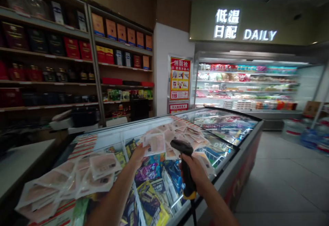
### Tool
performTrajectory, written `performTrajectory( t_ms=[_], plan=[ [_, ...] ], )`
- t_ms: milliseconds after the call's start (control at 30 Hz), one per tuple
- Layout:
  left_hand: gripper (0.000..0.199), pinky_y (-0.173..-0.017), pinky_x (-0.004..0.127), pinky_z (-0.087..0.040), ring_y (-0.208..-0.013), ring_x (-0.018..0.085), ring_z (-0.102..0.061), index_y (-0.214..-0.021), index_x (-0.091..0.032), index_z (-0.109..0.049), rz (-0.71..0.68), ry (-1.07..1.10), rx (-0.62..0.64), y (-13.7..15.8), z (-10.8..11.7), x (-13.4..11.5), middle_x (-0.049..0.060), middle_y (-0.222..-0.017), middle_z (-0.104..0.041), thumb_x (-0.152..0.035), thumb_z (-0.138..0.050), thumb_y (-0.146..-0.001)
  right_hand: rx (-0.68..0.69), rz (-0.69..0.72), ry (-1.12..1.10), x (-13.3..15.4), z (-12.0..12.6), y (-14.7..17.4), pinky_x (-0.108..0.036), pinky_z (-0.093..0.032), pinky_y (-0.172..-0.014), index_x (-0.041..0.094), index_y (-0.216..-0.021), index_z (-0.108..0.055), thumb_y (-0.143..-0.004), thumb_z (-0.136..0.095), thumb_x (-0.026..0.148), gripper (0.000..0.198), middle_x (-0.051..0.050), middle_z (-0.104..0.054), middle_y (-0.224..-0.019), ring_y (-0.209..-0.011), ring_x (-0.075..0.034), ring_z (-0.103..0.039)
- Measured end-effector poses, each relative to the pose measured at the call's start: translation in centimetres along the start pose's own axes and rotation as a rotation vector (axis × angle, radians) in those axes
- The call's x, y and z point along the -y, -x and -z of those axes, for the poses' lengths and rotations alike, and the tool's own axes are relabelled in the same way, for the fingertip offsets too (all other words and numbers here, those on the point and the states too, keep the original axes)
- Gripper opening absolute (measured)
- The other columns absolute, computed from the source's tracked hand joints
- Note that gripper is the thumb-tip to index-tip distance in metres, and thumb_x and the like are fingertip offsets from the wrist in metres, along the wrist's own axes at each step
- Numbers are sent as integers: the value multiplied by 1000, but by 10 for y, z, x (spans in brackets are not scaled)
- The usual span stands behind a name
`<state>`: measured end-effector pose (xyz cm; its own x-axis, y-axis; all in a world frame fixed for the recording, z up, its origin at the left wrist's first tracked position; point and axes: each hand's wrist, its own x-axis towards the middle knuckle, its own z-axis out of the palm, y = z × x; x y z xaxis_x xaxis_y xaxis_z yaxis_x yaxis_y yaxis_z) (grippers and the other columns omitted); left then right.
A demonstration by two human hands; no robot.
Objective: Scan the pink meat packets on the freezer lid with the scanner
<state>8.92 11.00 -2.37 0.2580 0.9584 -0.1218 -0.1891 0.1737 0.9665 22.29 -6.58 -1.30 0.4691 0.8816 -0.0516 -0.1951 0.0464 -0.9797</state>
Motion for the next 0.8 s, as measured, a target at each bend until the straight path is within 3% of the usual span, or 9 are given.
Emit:
performTrajectory(
  t_ms=[367, 600, 800],
  plan=[
    [19, -49, 19, -40, -49, 8, -54, -90, -19, -53, -27, 326, -18, 4, -8, -3, -2, -58, -58, -11, -43, -76, 128, -46, -103, 1, -42, 20, -20, -35, -30, 15, -72, -47, -66, -47, 50, 35, 2, -51, -46, -33, -8, -42],
    [21, -54, 23, -45, -62, 8, -53, -98, -13, -49, -46, 497, -35, 3, -8, 3, 2, -82, -56, -19, -43, -79, 103, -55, -126, 11, -49, 29, -19, -34, -29, 16, -74, -46, -66, -49, 46, 31, 3, -51, -44, -32, -8, -42],
    [24, -58, 25, -47, -68, 9, -54, -101, -13, -48, -54, 484, -96, 4, -1, 2, 3, -88, -55, -21, -43, -79, 85, -32, -71, 14, -49, 27, -20, -33, -28, 15, -65, -47, -66, -48, 46, 31, 3, -49, -42, -30, -8, -41]
  ],
)
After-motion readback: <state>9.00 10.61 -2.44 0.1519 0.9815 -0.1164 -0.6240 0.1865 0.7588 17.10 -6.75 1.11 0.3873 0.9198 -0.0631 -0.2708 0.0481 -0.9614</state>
